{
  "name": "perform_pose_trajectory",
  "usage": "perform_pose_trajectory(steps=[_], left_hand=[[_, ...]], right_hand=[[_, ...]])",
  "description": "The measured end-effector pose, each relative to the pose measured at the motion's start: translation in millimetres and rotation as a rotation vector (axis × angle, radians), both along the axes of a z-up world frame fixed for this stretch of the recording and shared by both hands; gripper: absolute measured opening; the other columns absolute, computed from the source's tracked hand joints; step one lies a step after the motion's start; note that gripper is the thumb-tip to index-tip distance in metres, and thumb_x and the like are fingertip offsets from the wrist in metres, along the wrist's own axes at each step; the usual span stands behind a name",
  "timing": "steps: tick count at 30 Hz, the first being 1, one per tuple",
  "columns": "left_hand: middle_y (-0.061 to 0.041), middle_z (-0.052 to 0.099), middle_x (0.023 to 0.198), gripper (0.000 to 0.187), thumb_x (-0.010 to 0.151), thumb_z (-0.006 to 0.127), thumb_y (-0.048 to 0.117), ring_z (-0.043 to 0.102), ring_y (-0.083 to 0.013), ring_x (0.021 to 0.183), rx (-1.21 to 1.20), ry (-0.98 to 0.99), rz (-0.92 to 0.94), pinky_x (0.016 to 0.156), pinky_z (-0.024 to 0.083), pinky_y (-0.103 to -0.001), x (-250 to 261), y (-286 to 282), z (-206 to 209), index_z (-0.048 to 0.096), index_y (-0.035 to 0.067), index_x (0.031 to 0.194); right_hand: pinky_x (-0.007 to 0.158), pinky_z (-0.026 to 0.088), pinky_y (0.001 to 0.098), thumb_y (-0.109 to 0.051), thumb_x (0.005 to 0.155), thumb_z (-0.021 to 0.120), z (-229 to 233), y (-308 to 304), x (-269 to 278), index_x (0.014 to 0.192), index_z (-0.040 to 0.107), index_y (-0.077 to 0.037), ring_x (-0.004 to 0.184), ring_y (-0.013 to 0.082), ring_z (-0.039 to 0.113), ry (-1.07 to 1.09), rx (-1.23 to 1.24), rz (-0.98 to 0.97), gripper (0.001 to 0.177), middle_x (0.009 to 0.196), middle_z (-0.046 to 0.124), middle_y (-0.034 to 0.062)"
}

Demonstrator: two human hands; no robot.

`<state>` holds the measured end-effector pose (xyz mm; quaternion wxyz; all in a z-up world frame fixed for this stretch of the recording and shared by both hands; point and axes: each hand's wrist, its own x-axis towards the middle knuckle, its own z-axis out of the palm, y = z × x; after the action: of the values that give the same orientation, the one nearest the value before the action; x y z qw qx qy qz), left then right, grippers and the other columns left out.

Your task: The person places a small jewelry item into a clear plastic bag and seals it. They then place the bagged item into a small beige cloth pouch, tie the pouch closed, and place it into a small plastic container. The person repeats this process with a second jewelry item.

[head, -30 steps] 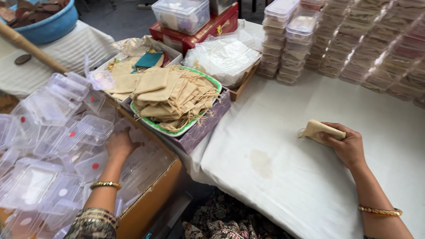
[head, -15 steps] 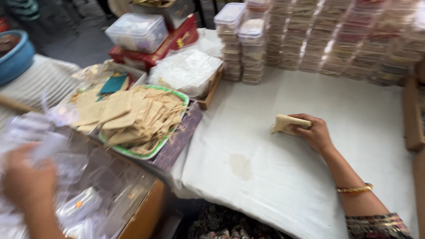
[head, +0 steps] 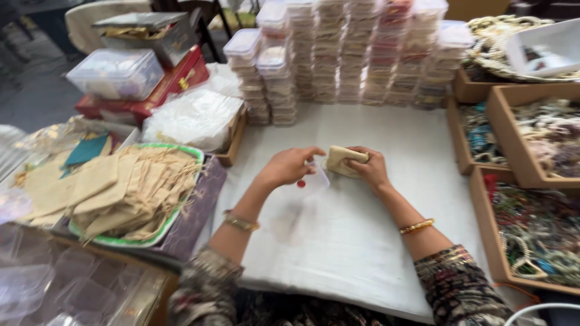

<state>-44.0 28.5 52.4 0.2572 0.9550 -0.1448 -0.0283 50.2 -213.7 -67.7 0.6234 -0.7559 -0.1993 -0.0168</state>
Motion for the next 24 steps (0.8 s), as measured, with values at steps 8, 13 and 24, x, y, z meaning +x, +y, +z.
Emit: perform_pose_trajectory(steps=[8,13,24], left_hand=[[-0.011,0.037,0.154,0.122,0.063,0.095,0.046,0.033,-0.0345,0.141,0.18,-0.18,0.183,0.109,0.032,-0.057,37,-18,-70,0.021,0.031,0.159],[-0.022,0.04,0.148,0.123,0.058,0.093,0.023,0.035,-0.0443,0.135,0.108,-0.353,0.183,0.108,0.037,-0.052,58,4,-122,0.022,0.027,0.158],[-0.01,0.056,0.132,0.099,0.063,0.083,0.013,0.053,-0.0353,0.12,-0.125,-0.451,0.169,0.102,0.048,-0.046,67,-55,-127,0.039,0.019,0.152]], right_hand=[[0.074,0.058,0.0288,-0.008,0.084,0.077,2,-18,19,0.113,0.072,-0.005,0.086,0.0135,0.07,0.265,0.528,-0.16,0.029,0.097,0.073,0.0038],[0.072,0.054,0.0304,-0.009,0.085,0.078,1,-9,14,0.116,0.069,-0.006,0.09,0.0138,0.067,0.408,0.667,0.069,0.033,0.1,0.07,0.0026],[0.082,0.061,0.0358,-0.008,0.084,0.077,22,-3,4,0.114,0.068,-0.002,0.094,0.0187,0.072,0.556,0.565,0.116,0.033,0.102,0.073,0.0071]])
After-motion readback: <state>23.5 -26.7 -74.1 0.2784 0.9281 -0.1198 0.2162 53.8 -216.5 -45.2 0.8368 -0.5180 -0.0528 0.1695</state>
